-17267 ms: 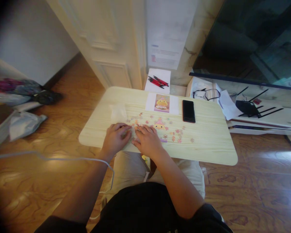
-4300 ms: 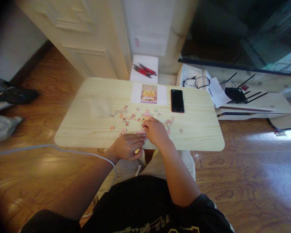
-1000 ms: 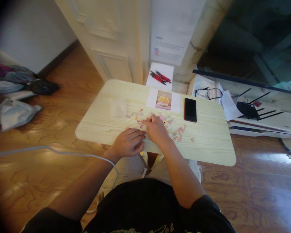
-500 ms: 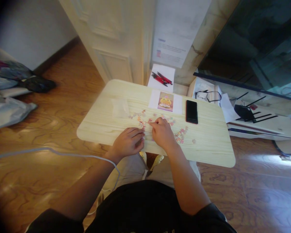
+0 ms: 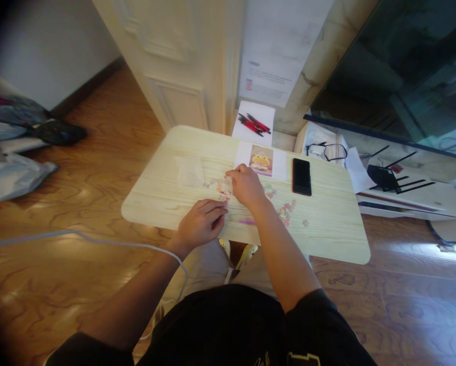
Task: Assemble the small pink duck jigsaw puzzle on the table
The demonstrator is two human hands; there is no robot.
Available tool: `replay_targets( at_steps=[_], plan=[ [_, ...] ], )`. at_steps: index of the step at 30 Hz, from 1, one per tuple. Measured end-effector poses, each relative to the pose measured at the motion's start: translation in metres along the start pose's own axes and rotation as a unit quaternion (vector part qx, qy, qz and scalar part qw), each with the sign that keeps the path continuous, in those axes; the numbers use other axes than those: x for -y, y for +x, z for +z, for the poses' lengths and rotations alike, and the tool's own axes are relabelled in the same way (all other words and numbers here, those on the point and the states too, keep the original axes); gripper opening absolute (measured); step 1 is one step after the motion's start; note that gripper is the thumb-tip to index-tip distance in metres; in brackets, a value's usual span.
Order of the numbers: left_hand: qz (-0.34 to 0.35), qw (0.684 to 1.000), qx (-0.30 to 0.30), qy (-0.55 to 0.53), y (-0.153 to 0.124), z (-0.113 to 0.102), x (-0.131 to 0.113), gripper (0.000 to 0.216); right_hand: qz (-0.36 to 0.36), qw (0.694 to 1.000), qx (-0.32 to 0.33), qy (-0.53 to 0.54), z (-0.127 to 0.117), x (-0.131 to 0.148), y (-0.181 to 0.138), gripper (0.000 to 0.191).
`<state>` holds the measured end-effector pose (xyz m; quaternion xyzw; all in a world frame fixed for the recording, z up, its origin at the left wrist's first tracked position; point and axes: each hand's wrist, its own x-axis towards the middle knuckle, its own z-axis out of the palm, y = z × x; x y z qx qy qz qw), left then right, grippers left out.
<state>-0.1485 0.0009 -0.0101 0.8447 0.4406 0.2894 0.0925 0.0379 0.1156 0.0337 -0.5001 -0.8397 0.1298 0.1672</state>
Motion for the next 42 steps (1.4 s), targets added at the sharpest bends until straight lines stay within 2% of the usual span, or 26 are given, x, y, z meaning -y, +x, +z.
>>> replay_targets(
  at_steps=[5, 9, 13, 17, 21, 25, 28, 34, 42],
  plan=[
    [-0.016, 1.0, -0.006, 0.004, 0.001, 0.0, -0.001, 0.019, -0.015, 0.998, 0.049, -0.034, 0.015, -0.008, 0.033, 0.031],
    [-0.02, 1.0, -0.012, 0.004, 0.001, 0.0, -0.002, 0.019, 0.004, 0.997, 0.052, -0.05, 0.016, -0.009, 0.034, 0.017],
    [-0.02, 1.0, -0.017, 0.002, 0.001, 0.0, -0.001, 0.02, 0.025, 0.998, 0.058, -0.021, 0.004, -0.007, 0.029, 0.009],
    [-0.004, 1.0, -0.02, 0.012, -0.001, -0.002, 0.0, 0.021, 0.053, 0.995, 0.043, 0.075, -0.022, -0.016, 0.001, 0.007],
    [0.029, 0.999, -0.011, 0.024, 0.003, 0.002, -0.012, 0.023, 0.089, 0.978, 0.037, 0.187, -0.046, -0.037, -0.051, 0.008],
    [0.086, 0.996, 0.017, 0.001, 0.013, 0.018, -0.036, 0.023, 0.14, 0.961, 0.009, 0.24, -0.052, -0.053, -0.1, 0.012],
    [0.127, 0.991, 0.045, -0.007, 0.021, 0.03, -0.05, 0.021, 0.161, 0.953, -0.001, 0.258, -0.048, -0.057, -0.122, 0.015],
    [0.107, 0.992, 0.066, 0.009, 0.026, 0.035, -0.056, 0.029, 0.184, 0.947, -0.022, 0.264, -0.036, -0.058, -0.138, 0.016],
    [0.065, 0.996, 0.058, 0.001, 0.026, 0.036, -0.057, 0.037, 0.179, 0.967, -0.026, 0.178, -0.038, -0.062, -0.141, 0.016]
  ],
)
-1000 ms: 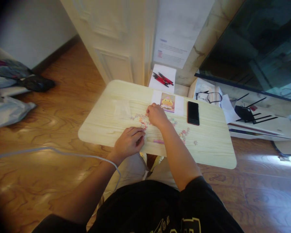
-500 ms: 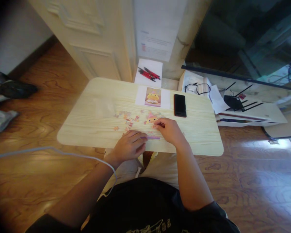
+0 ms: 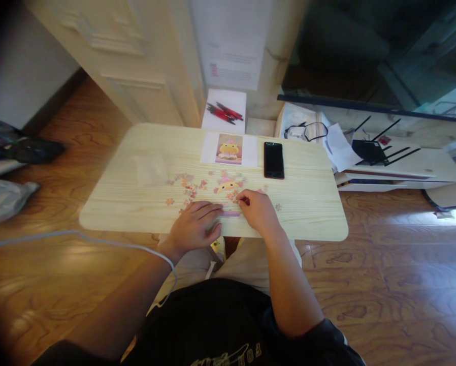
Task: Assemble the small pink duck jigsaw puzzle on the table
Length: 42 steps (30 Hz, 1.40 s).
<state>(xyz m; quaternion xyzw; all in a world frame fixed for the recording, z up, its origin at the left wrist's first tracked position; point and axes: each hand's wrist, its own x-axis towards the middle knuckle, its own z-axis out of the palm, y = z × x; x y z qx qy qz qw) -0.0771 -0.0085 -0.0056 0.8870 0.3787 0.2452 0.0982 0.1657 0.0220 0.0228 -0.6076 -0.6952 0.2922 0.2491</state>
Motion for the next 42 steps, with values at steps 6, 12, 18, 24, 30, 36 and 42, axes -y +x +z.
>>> replay_targets(
  at_steps=[6, 12, 18, 24, 30, 36, 42],
  plan=[
    [-0.02, 1.0, -0.003, 0.003, 0.002, -0.002, -0.001, 0.037, 0.001, 0.999, 0.002, -0.042, -0.012, 0.003, 0.0, 0.021],
    [-0.055, 0.998, 0.009, 0.018, 0.004, -0.004, -0.004, 0.04, -0.031, 0.992, 0.058, -0.108, -0.007, 0.017, 0.006, 0.022],
    [-0.062, 0.998, 0.011, 0.024, 0.005, -0.005, -0.006, 0.039, -0.041, 0.99, 0.009, -0.135, -0.002, 0.015, 0.013, 0.023],
    [-0.066, 0.997, 0.01, 0.024, 0.004, -0.005, -0.006, 0.038, -0.044, 0.985, 0.0, -0.166, 0.012, 0.015, 0.021, 0.012],
    [-0.068, 0.997, 0.004, 0.018, 0.004, -0.006, -0.005, 0.037, -0.061, 0.99, -0.02, -0.123, 0.016, 0.015, 0.017, 0.005],
    [-0.073, 0.997, 0.002, 0.003, 0.003, -0.005, -0.005, 0.035, -0.037, 0.994, -0.037, -0.096, 0.008, 0.002, 0.014, 0.011],
    [-0.08, 0.997, 0.001, -0.002, 0.004, -0.005, -0.004, 0.034, -0.039, 0.996, -0.017, -0.076, 0.015, -0.001, 0.013, 0.011]
  ],
)
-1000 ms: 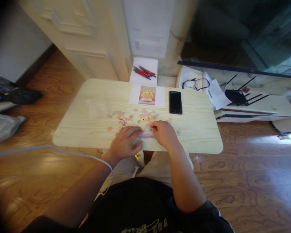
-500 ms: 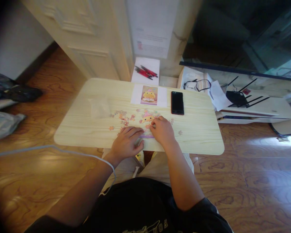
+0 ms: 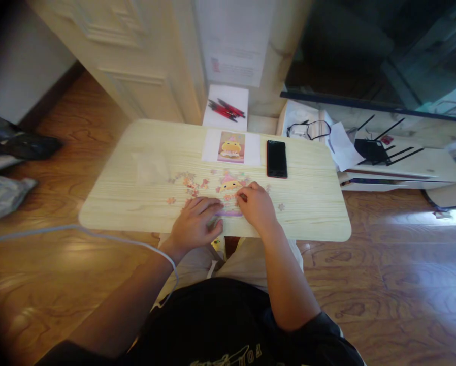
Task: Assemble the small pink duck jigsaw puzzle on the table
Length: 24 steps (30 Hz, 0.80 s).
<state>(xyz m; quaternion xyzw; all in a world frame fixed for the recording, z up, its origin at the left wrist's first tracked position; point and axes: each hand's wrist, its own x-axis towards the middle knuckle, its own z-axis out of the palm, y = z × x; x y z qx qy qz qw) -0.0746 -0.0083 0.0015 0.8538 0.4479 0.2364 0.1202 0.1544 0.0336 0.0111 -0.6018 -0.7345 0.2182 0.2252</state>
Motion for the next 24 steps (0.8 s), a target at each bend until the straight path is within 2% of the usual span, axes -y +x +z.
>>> replay_targets(
  at_steps=[4, 10, 18, 24],
  plan=[
    [0.001, 1.0, 0.002, -0.003, 0.0, 0.0, 0.001, 0.035, -0.007, 1.0, -0.001, 0.013, 0.001, 0.002, -0.001, 0.008],
    [-0.013, 1.0, -0.002, -0.007, -0.001, 0.0, 0.0, 0.036, 0.007, 0.999, -0.026, 0.017, -0.011, -0.006, -0.007, 0.015],
    [0.013, 0.999, 0.033, -0.015, 0.004, -0.007, -0.004, 0.047, -0.013, 0.999, 0.028, 0.018, -0.014, -0.006, -0.018, 0.009],
    [0.01, 0.999, 0.031, -0.01, 0.004, -0.006, -0.002, 0.047, -0.027, 0.999, 0.039, 0.003, -0.015, -0.003, -0.016, 0.011]
  ],
)
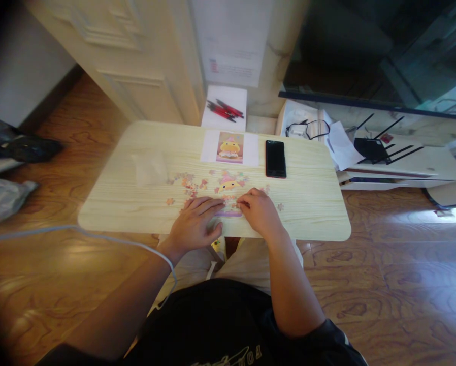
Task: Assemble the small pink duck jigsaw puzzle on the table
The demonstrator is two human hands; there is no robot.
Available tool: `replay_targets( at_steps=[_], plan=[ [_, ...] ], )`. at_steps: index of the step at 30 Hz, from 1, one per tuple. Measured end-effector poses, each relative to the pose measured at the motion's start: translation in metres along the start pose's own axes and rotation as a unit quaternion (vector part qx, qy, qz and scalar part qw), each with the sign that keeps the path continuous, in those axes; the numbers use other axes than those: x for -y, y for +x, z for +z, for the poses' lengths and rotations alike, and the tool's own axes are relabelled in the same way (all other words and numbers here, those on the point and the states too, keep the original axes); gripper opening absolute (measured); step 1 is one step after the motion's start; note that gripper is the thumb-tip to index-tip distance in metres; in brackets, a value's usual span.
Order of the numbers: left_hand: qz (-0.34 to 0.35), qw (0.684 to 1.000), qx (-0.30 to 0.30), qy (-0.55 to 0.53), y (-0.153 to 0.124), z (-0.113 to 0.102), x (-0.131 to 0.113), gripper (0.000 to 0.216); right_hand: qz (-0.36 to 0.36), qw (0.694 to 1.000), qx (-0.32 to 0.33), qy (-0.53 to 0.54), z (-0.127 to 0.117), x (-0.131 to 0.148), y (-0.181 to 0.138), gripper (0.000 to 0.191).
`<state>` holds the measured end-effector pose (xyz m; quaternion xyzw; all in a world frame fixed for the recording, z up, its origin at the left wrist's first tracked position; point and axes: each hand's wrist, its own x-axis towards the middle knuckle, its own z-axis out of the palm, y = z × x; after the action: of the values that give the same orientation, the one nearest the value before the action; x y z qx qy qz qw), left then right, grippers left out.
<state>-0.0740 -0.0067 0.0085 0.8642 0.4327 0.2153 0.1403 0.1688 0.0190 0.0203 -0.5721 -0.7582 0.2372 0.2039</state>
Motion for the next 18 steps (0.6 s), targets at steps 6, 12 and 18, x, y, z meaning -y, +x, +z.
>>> replay_targets(
  at_steps=[6, 12, 18],
  plan=[
    [0.004, 1.0, 0.0, -0.003, -0.002, 0.0, 0.002, 0.047, 0.028, 0.998, -0.048, 0.026, -0.012, -0.014, -0.005, 0.015],
    [0.008, 1.0, 0.014, 0.013, 0.001, -0.001, 0.001, 0.048, 0.032, 0.998, -0.055, 0.012, -0.02, -0.021, -0.013, 0.014],
    [0.01, 1.0, 0.023, 0.019, 0.004, 0.001, 0.001, 0.049, 0.03, 0.998, -0.055, 0.004, -0.028, -0.03, -0.026, 0.02]
  ],
)
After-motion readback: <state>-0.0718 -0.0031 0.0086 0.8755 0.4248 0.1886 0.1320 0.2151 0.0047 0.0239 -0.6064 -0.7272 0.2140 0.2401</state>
